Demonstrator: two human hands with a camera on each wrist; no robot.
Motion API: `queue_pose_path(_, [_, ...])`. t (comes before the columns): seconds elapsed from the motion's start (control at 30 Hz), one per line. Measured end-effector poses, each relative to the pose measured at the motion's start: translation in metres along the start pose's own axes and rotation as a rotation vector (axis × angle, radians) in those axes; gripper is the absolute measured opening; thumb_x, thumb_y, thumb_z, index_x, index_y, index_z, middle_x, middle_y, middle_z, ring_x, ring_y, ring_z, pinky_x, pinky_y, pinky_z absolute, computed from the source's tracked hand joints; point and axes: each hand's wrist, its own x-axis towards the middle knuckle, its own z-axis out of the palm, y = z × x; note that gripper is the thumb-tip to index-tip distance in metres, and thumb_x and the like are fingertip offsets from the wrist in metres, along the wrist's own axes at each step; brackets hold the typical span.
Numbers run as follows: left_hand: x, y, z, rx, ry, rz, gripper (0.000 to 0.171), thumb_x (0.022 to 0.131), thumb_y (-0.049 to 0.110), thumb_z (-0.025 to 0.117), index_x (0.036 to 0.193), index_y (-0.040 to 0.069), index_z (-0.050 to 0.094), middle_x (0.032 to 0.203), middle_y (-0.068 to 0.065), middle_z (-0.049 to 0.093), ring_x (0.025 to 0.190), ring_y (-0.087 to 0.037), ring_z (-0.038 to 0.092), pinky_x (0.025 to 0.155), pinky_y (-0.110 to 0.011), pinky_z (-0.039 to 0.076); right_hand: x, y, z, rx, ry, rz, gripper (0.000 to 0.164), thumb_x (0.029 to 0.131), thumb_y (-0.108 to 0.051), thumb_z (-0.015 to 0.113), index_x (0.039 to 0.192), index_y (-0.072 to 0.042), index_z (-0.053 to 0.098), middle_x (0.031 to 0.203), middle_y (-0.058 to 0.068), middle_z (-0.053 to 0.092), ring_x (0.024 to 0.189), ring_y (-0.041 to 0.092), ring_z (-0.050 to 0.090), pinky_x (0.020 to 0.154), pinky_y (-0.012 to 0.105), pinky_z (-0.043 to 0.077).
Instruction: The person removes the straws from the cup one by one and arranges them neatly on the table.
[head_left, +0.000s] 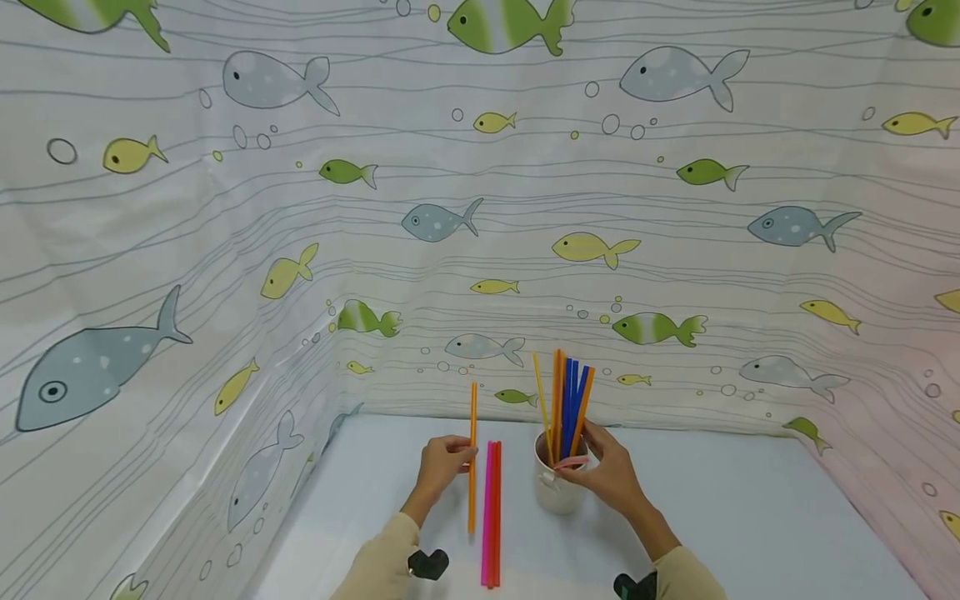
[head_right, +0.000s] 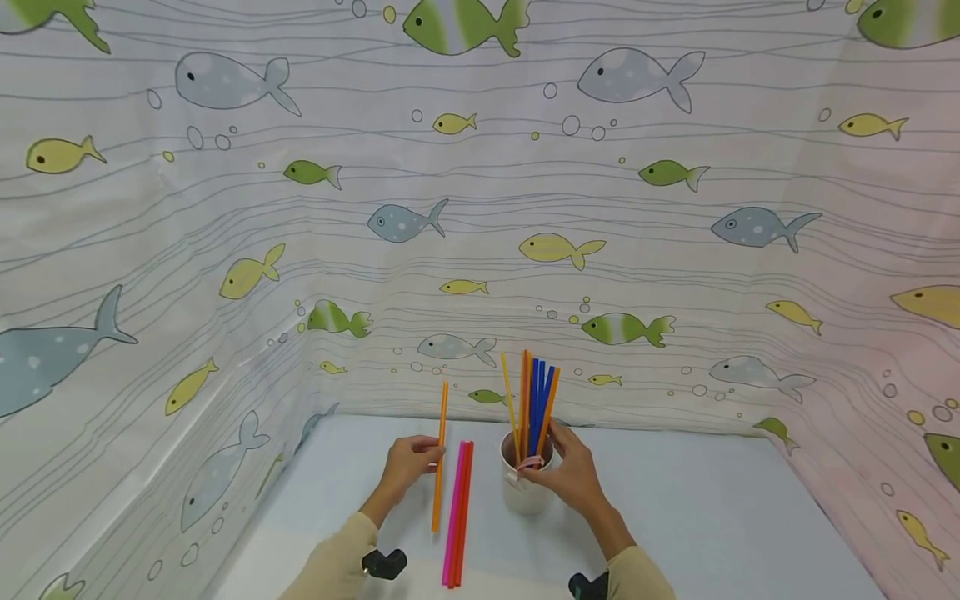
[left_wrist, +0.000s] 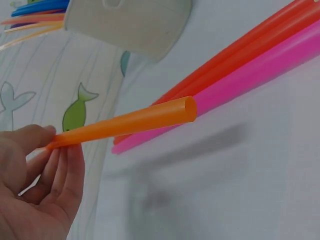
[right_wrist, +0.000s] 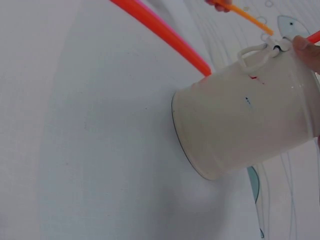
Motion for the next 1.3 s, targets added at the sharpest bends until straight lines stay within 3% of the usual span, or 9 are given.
queue_pose_path(0.13, [-0.004, -0.008, 0.000, 0.009, -0.011, -0.026, 0.024, 0.088, 0.008, 0.071, 0.106, -0.008, 0.068, 0.088, -0.012, 0.070, 0.077, -0.021, 0.069, 0.066, -0.031, 0.060, 0.000, -0.008, 0.000, -0.005, -0.004, 0.012, 0.097, 0.068, -0.026, 0.090, 0.149, -0.010, 0.039, 0.142, 0.011, 0.049, 0.133, 0.032, 0.044, 0.102, 0.040, 0.038])
queue_pose_path(0.3, [-0.010, -0.019, 0.002, 0.043, -0.040, -0.053, 0.024, 0.088, 0.010, 0.073, 0.104, -0.008, 0.068, 0.085, -0.009, 0.069, 0.073, -0.018, 0.067, 0.066, -0.031, 0.060, -0.004, -0.032, -0.003, 0.012, 0.000, -0.004, 0.093, 0.069, -0.012, 0.089, 0.146, 0.001, 0.039, 0.140, 0.022, 0.049, 0.131, 0.040, 0.044, 0.100, 0.048, 0.039])
queue_pose_path(0.47, [-0.017, -0.026, 0.004, 0.080, -0.062, -0.066, 0.022, 0.087, 0.011, 0.073, 0.100, -0.007, 0.069, 0.083, -0.008, 0.068, 0.072, -0.018, 0.067, 0.065, -0.032, 0.060, -0.005, -0.043, -0.005, 0.008, -0.018, 0.000, 0.092, 0.070, -0.010, 0.088, 0.146, 0.003, 0.038, 0.140, 0.023, 0.048, 0.131, 0.040, 0.044, 0.101, 0.045, 0.038])
queue_pose_path(1.0, [-0.021, -0.036, 0.009, 0.164, -0.078, -0.063, 0.022, 0.083, 0.013, 0.078, 0.093, -0.005, 0.070, 0.077, -0.006, 0.067, 0.060, -0.015, 0.064, 0.057, -0.030, 0.058, -0.005, -0.042, -0.006, 0.008, -0.012, -0.018, 0.093, 0.070, -0.011, 0.088, 0.146, 0.004, 0.037, 0.140, 0.023, 0.048, 0.131, 0.040, 0.044, 0.100, 0.048, 0.039])
queue_pose_path(1.23, [-0.025, -0.041, 0.011, 0.182, -0.084, -0.068, 0.021, 0.082, 0.013, 0.078, 0.093, -0.004, 0.070, 0.077, -0.005, 0.067, 0.060, -0.013, 0.063, 0.055, -0.028, 0.058, 0.000, -0.002, 0.000, 0.008, -0.005, -0.011, 0.099, 0.068, -0.029, 0.090, 0.149, -0.009, 0.039, 0.142, 0.011, 0.049, 0.133, 0.033, 0.044, 0.101, 0.039, 0.039])
queue_pose_path(1.3, [-0.026, -0.042, 0.012, 0.176, -0.085, -0.069, 0.021, 0.082, 0.012, 0.078, 0.093, -0.004, 0.070, 0.077, -0.005, 0.067, 0.060, -0.013, 0.064, 0.055, -0.028, 0.058, 0.001, -0.002, -0.001, 0.006, -0.003, -0.014, 0.099, 0.067, -0.031, 0.090, 0.149, -0.010, 0.039, 0.142, 0.009, 0.049, 0.133, 0.031, 0.044, 0.101, 0.038, 0.040])
